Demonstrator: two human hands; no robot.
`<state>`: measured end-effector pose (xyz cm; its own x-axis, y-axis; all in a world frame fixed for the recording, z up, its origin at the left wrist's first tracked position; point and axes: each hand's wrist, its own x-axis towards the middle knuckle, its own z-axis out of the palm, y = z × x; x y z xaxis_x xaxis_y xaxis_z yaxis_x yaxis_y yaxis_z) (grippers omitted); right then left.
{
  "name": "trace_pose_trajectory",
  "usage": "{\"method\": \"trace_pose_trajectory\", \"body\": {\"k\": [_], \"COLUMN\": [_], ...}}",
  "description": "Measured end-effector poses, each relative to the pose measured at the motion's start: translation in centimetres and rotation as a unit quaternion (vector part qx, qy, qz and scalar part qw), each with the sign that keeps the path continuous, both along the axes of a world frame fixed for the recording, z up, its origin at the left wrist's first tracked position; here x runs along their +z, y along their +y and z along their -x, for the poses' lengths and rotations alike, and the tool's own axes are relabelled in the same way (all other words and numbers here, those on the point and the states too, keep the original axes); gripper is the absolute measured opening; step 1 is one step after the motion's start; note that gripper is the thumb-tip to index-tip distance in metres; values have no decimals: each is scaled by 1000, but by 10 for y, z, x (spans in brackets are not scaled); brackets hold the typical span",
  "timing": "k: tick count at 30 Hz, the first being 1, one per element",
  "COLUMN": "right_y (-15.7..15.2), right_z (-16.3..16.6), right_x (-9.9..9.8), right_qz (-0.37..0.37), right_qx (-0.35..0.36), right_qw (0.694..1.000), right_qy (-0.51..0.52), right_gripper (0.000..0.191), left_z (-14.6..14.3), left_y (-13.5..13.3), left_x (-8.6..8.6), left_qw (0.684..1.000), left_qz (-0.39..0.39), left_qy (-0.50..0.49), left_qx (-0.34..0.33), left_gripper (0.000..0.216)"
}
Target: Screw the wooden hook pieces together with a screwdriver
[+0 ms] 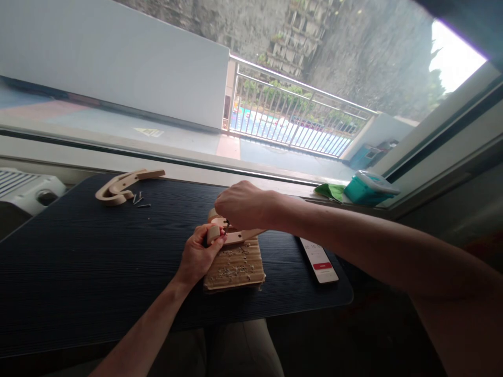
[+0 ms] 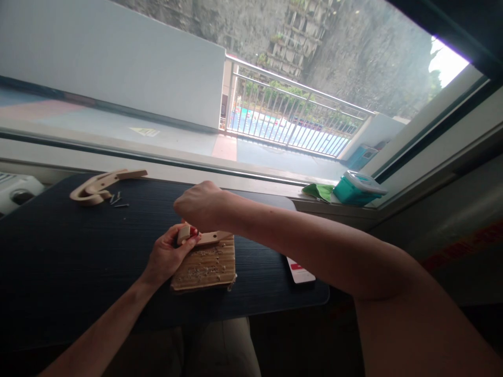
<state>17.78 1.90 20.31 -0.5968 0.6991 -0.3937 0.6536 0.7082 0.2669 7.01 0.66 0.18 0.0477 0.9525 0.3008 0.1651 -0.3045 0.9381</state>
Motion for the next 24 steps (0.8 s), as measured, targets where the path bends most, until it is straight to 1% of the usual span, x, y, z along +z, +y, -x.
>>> {"method": "trace_pose_trajectory", "body": {"k": [7,11,19,22,24], "right_y": [-6,-5,-5,-7,-7], "right_z": [6,5,6,5,2], "right_x": [4,5,2,2,2], "right_qz": [41,49,55,71,78], "right_qx": [-34,-55,0,1,-10], "right_qw": [998,997,998,997,997], "right_qy": [-25,-26,-12,3,15], "right_gripper": [15,18,20,20,20], "left_z": [-1,-1,-1,-1,-1], "left_y": [-1,-1,-1,-1,-1], "left_x": [2,3,4,4,4], "left_qw": [1000,1000,1000,1000,1000], "left_qz": [2,5,10,12,12], "left_qy": [-4,-6,-8,-9,-11], "left_qx": [0,2,1,0,1], "left_gripper": [14,15,15,14,15]}}
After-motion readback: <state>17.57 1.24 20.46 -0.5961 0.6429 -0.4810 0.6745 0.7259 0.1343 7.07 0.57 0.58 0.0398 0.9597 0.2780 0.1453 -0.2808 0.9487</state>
